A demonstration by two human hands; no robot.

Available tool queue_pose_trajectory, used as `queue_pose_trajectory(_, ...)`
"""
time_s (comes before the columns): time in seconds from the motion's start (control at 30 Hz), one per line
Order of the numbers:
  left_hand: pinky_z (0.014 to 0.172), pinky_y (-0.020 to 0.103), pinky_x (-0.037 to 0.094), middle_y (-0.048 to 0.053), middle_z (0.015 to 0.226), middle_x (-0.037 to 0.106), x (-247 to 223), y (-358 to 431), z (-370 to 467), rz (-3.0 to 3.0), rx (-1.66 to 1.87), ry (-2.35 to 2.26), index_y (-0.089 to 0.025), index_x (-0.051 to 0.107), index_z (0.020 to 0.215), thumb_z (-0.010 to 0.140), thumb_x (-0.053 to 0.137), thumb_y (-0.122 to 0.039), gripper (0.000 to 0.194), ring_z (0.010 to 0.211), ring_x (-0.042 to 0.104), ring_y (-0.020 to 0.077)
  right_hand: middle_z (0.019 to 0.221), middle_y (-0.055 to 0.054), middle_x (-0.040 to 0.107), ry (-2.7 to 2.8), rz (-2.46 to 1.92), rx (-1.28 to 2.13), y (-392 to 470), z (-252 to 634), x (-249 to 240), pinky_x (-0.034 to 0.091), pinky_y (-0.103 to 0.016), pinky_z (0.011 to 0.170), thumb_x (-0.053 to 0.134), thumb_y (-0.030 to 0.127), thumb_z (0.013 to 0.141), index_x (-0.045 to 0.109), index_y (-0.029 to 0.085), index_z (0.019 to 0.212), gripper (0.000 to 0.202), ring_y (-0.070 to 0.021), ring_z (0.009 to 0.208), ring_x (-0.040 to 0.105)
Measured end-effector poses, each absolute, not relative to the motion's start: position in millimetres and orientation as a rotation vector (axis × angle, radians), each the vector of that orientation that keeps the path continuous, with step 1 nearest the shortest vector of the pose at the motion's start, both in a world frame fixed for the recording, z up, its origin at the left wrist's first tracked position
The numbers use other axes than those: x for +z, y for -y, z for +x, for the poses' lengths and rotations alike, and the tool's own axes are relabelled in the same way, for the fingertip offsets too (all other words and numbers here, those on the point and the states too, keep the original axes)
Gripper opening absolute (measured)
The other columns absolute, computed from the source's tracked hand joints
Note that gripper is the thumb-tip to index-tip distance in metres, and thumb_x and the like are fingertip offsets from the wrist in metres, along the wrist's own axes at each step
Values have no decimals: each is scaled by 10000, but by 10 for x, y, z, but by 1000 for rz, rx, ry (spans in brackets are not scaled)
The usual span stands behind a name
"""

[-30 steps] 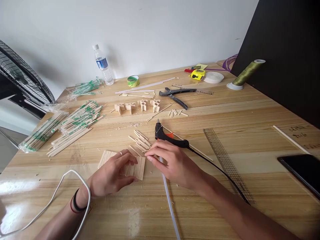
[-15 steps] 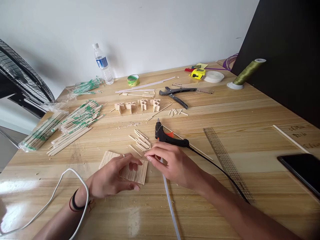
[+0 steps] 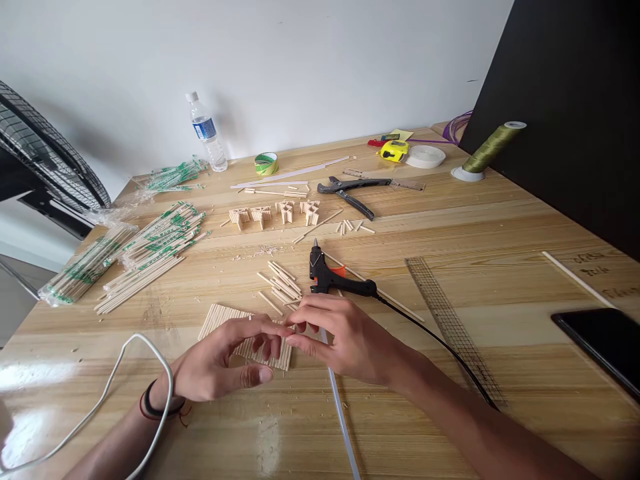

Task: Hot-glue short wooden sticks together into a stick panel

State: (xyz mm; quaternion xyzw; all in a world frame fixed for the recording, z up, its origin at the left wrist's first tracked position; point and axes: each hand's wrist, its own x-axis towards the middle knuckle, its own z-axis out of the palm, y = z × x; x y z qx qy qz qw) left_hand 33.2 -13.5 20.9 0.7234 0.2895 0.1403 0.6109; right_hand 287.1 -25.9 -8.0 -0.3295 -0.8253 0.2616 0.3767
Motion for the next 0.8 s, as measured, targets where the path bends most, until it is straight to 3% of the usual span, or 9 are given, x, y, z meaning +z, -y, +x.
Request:
queue_pose_trajectory(0.3,896,383,509,85,1071,672,136,163,326,1742,317,-651,-228,643,1389,957,705,-326,447,969,610,223,751,-16,635,2127,-821,772,277,2860,-39,433,-265,621,588,219,1039,706,147,821,258,-142,677,557)
queue_pose_trajectory(0.67,899,364,504,68,1048,678,142,161,321,1756,379,-629,-232,617,1430,963,695,-292,477,954,612,210,810,-36,664,2119,-837,814,284,2878,-7,463,-274,664,538,181,1041,730,139,942,220,-154,724,590)
queue_pose_trajectory(0.8,889,371,519,78,1046,693,133,176,322,1773,370,-617,-228,639,1406,957,696,-293,458,954,623,218,771,-23,640,2133,-821,819,277,2862,-15,447,-268,629,562,248,1055,706,147,860,262,-146,684,566)
